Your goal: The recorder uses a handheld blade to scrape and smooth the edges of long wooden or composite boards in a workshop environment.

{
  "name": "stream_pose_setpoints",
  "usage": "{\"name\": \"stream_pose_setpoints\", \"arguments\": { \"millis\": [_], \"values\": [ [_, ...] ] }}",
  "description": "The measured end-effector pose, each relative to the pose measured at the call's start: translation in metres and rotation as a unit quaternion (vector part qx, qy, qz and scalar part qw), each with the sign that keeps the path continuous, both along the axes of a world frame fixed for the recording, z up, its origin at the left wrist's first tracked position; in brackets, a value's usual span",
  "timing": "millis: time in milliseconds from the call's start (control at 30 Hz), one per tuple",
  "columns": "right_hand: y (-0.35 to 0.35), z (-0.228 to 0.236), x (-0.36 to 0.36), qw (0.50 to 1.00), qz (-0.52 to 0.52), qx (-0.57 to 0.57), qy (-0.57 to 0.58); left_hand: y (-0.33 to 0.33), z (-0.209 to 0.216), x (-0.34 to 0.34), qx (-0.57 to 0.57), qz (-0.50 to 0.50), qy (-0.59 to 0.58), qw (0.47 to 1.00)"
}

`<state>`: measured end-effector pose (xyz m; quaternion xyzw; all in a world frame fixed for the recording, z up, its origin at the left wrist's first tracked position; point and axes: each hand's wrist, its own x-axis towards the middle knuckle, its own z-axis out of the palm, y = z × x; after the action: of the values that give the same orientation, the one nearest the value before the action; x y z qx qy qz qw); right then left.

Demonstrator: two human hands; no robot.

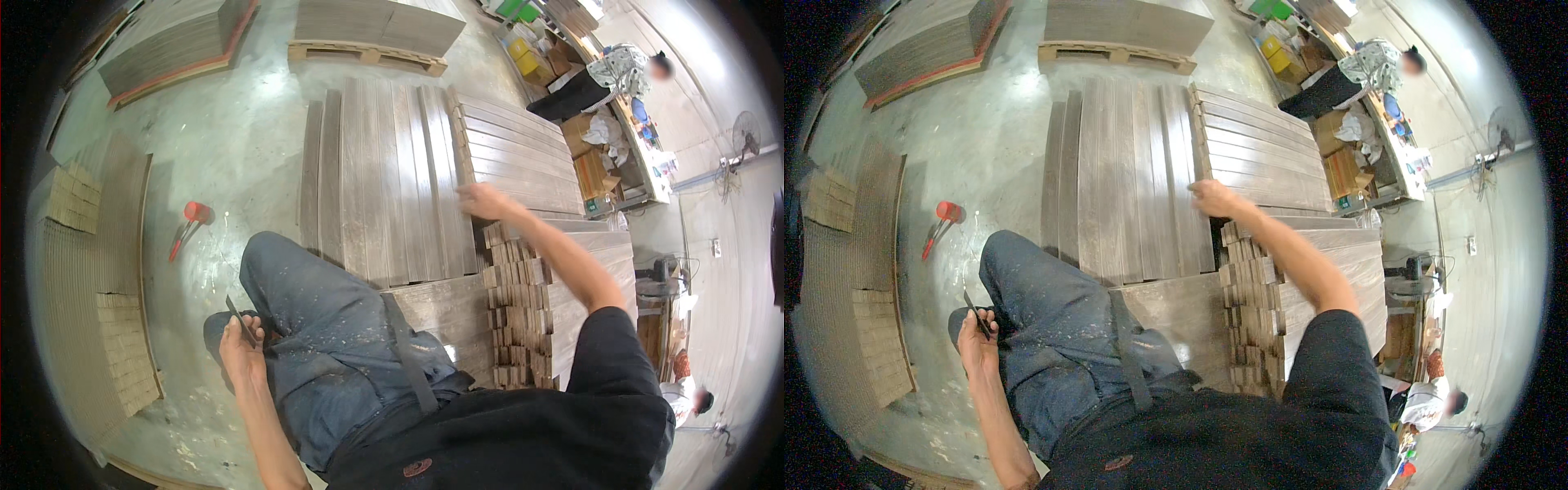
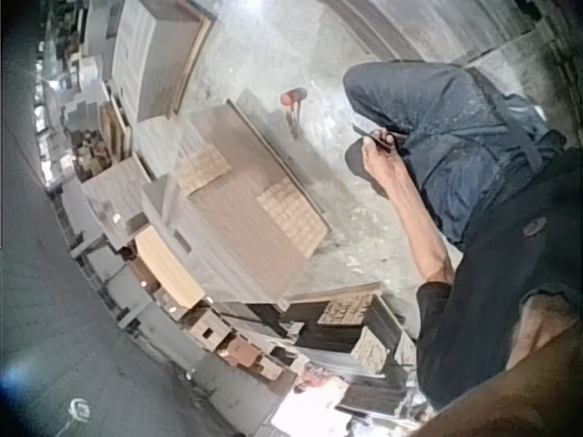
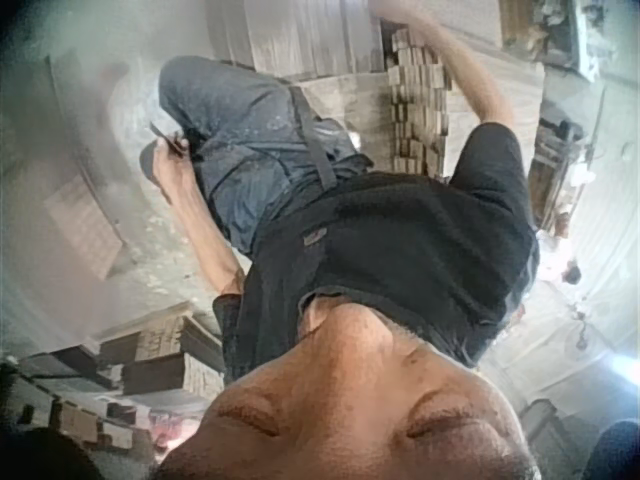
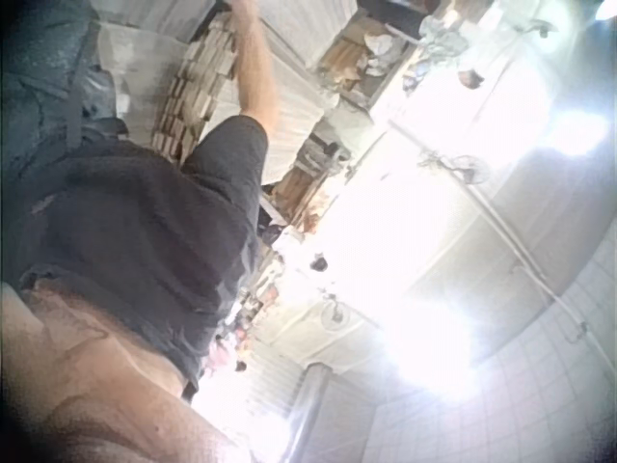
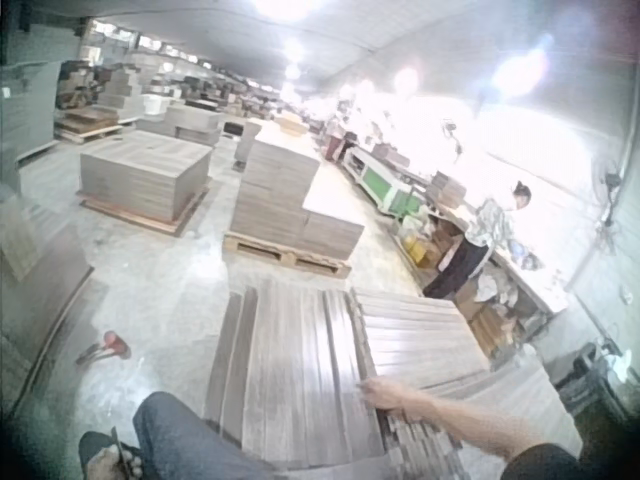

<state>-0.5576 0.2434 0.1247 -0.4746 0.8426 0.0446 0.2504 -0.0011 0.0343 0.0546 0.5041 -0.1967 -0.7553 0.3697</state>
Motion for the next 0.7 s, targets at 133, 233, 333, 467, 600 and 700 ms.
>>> {"name": "stream_pose_setpoints", "arguments": {
  "millis": [133, 233, 333, 467, 600, 700],
  "values": [
    [-0.017, -0.068, 0.058, 0.978, -0.153, -0.138, 0.009, 0.002, -0.026, 0.017, 0.057, 0.059, 0.0, 0.997],
    [0.014, -0.115, 0.055, 0.98, -0.155, -0.108, 0.064, 0.003, -0.026, 0.013, 0.032, 0.041, 0.049, 0.997],
    [0.04, -0.146, 0.062, 0.955, -0.242, -0.129, 0.112, 0.003, -0.023, 0.015, 0.05, 0.063, 0.036, 0.996],
    [0.054, -0.152, 0.074, 0.916, -0.372, -0.084, 0.123, 0.002, -0.014, 0.017, 0.031, 0.057, 0.038, 0.997],
    [0.069, -0.148, 0.057, 0.908, -0.397, -0.081, 0.108, -0.002, -0.017, 0.0, 0.033, 0.039, 0.043, 0.998],
    [0.039, -0.138, 0.08, 0.906, -0.407, -0.058, 0.106, 0.0, -0.018, 0.019, 0.036, 0.045, 0.024, 0.998]
  ]
}}
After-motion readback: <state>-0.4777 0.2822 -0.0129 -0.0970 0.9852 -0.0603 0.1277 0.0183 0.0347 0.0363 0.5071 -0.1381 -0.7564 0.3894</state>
